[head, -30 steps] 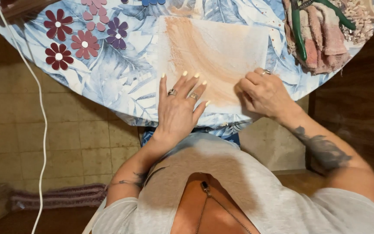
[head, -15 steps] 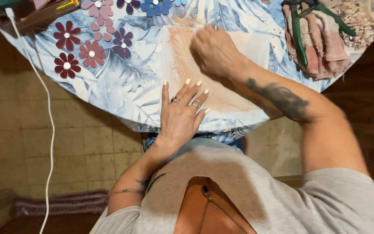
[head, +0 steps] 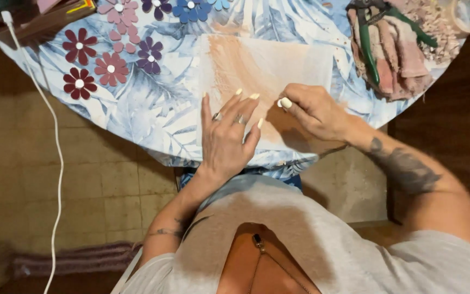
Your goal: Sanding the edges of small mosaic pieces on a sheet of sandpaper to smooth them.
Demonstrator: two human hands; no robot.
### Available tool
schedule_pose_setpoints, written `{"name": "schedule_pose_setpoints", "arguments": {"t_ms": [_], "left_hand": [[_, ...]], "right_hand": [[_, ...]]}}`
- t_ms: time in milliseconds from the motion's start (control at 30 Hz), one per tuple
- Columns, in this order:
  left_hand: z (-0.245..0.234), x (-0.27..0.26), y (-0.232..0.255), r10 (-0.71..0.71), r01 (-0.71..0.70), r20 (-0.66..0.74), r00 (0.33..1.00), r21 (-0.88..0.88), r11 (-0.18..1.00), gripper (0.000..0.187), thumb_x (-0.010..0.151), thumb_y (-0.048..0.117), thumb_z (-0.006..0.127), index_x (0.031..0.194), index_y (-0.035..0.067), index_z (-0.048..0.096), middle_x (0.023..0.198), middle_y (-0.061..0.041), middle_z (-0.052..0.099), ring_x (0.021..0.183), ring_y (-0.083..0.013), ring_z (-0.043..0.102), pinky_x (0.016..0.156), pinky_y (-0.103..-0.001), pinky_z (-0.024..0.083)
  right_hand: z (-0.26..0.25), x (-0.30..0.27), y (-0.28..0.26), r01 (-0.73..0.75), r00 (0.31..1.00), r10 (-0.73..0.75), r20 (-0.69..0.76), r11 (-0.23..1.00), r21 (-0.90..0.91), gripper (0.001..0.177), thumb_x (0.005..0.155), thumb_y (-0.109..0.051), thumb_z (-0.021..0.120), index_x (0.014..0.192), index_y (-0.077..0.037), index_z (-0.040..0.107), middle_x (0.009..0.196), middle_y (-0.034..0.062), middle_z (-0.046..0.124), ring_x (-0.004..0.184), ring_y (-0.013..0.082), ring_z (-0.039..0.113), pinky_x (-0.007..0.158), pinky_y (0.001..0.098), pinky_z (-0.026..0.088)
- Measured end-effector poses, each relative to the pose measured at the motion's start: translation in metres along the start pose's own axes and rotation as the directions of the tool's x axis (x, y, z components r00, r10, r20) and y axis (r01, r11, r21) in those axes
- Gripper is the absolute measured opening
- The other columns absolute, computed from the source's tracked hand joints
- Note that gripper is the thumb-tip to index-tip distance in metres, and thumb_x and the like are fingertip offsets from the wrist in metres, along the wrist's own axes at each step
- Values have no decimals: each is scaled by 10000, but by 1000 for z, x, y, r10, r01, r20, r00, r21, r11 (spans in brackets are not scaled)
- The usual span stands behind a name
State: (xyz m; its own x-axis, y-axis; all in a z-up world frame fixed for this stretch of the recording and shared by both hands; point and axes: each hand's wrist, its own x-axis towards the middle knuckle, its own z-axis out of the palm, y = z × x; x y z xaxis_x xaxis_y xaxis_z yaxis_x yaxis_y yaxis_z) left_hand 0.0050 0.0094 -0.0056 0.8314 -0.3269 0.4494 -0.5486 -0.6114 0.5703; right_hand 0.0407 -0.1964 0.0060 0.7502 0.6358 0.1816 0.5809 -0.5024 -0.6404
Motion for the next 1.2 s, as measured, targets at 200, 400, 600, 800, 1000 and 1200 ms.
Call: {"name": "schedule_pose_setpoints", "arguments": {"t_ms": [200,400,600,800,1000,1200], "left_hand": [[4,11,16,-52,31,-66,996,-282,959,295,790,79,537,1084,89,563,1001,-81,612,1037,-268,545,992,-490,227],[10,12,17,-57,14,-118,991,-343,939,271,765,44,574,1019,131,610,926,-47,642,994,-267,576,937,-449,332],[14,13,17,-82,21,-158,984,-354,935,205,751,67,613,950,116,621,882,-46,648,961,-267,589,916,-424,353],[16,9,14,-67,24,-146,987,-280,960,181,757,103,614,938,104,615,874,-49,642,944,-267,593,917,-425,340],[9,-2,4,-3,2,15,1000,37,999,193,770,209,598,936,116,633,948,-54,615,999,-270,549,968,-524,161],[9,-8,-1,5,-38,202,979,160,986,269,779,264,580,997,112,624,1042,-49,581,1080,-266,494,985,-556,94]], "right_hand": [[10,2,-22,-44,989,73,-125,974,222,237,903,-166,385,710,-53,463,620,48,414,594,273,489,529,316,400],[10,-2,-22,-49,983,95,-160,961,273,234,894,-147,427,695,-42,494,589,60,430,570,266,499,500,312,391],[10,-3,-24,-62,970,125,-210,957,284,239,897,-132,429,688,-34,495,576,59,425,543,230,469,486,299,376],[8,-7,-23,-24,969,51,-242,993,114,200,876,-101,457,707,-10,515,576,91,432,529,280,479,457,319,374],[3,-17,1,84,973,-203,-112,761,-643,152,787,-115,503,643,-75,478,587,67,397,551,227,461,490,305,391],[32,37,16,131,973,-216,-83,810,-572,157,822,-105,445,666,-83,450,600,58,396,555,199,380,508,308,335]]}}
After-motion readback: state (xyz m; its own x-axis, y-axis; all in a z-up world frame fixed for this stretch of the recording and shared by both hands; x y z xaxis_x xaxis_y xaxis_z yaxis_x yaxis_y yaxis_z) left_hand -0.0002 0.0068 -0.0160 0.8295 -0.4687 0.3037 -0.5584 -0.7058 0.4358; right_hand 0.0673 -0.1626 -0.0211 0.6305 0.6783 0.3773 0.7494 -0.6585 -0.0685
